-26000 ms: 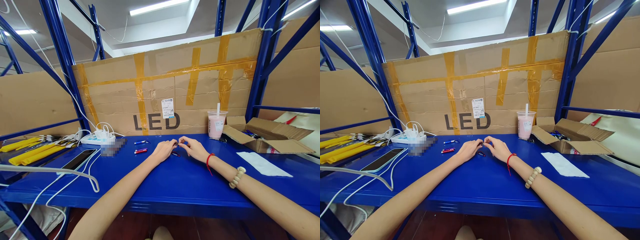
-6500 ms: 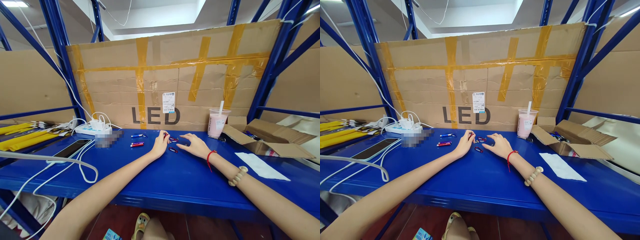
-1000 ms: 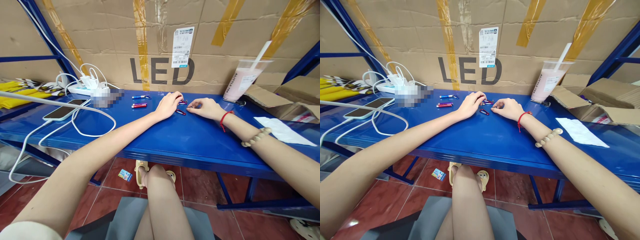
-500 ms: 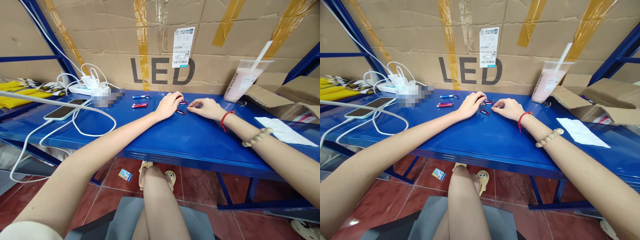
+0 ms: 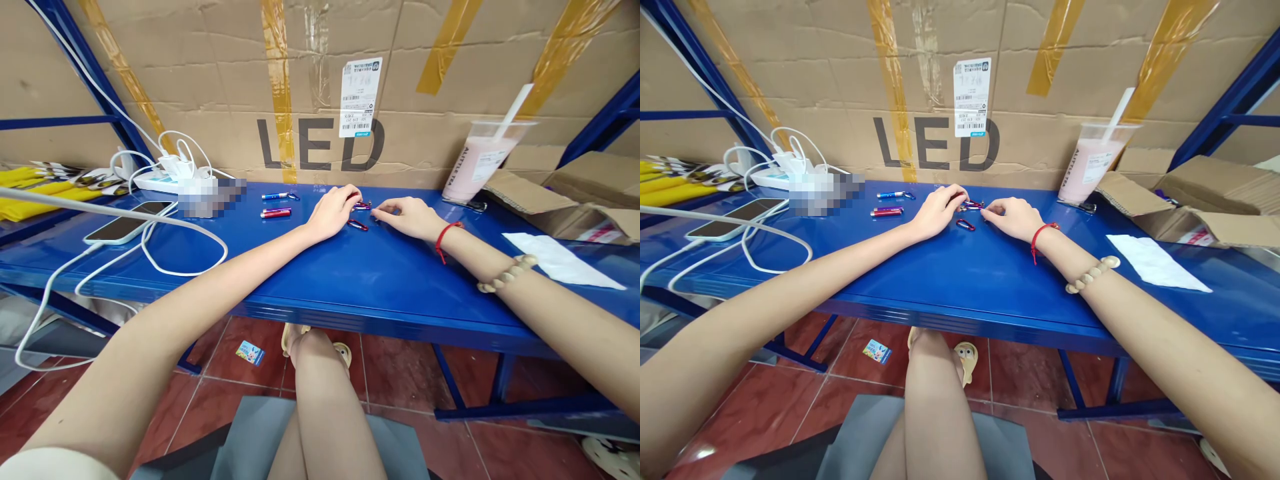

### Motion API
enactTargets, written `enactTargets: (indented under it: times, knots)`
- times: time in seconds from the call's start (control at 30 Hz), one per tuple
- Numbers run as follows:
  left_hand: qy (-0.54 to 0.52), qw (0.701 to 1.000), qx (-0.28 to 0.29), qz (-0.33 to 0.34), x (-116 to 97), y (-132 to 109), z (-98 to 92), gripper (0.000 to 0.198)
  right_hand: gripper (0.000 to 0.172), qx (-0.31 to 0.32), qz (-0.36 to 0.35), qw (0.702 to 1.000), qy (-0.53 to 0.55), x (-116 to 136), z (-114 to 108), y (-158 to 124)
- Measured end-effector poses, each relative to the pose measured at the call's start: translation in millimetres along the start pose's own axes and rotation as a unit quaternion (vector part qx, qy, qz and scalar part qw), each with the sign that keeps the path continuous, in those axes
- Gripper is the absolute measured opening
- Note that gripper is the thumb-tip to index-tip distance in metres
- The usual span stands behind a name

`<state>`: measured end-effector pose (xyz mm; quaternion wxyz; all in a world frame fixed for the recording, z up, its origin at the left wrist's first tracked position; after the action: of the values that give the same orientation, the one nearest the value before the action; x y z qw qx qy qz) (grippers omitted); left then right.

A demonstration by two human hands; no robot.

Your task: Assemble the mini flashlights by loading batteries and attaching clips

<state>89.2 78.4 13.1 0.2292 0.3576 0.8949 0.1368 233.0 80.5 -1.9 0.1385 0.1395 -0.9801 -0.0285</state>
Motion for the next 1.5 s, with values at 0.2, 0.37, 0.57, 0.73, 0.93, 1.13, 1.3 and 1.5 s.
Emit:
enactTargets:
  times: [0.2,0.37,0.57,0.73,0.93,1.13,1.3,1.5]
  knots:
    - [-0.002,1.0,0.002,0.0,0,1,0.7,0.025,0.036,-0.005,-0.006,1.0,-0.006,1,-1,0]
    - [-0.004,1.0,0.008,-0.002,1,1,1.7,0.026,0.032,0.0,-0.007,1.0,-0.005,0,0,1]
    - [0.002,1.0,0.008,0.0,0,1,1.1,0.024,0.037,-0.005,0.011,1.0,0.018,-1,0,0]
    - [-0.001,1.0,0.007,-0.001,0,1,0.8,0.024,0.037,0.001,0.012,0.999,0.034,-2,2,0]
    - [0.005,1.0,0.006,0.005,1,1,1.1,0.024,0.042,-0.011,0.013,0.999,0.037,2,0,-2]
    - [0.005,1.0,0.007,0.004,0,0,1.2,0.023,0.036,-0.019,-0.003,0.999,0.029,2,-2,-3]
    - [0.0,1.0,0.008,0.003,-1,0,0.7,0.024,0.035,-0.044,-0.016,0.999,0.026,1,-7,-4]
    - [-0.002,1.0,0.005,0.004,-2,-2,-1.8,0.023,0.033,-0.062,-0.009,0.998,0.033,-1,-12,-5]
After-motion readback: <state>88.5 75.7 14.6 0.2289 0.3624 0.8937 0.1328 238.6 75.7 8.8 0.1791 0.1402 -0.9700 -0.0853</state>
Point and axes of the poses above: each hand's wrist, its own y-axis towards the middle knuckle, its own z-axis out of the palm, x = y × z, the point moved 7 cm from there along y, towards the middle knuckle, and after that the axes turned 13 degrees about x, right-handed, at the moved point
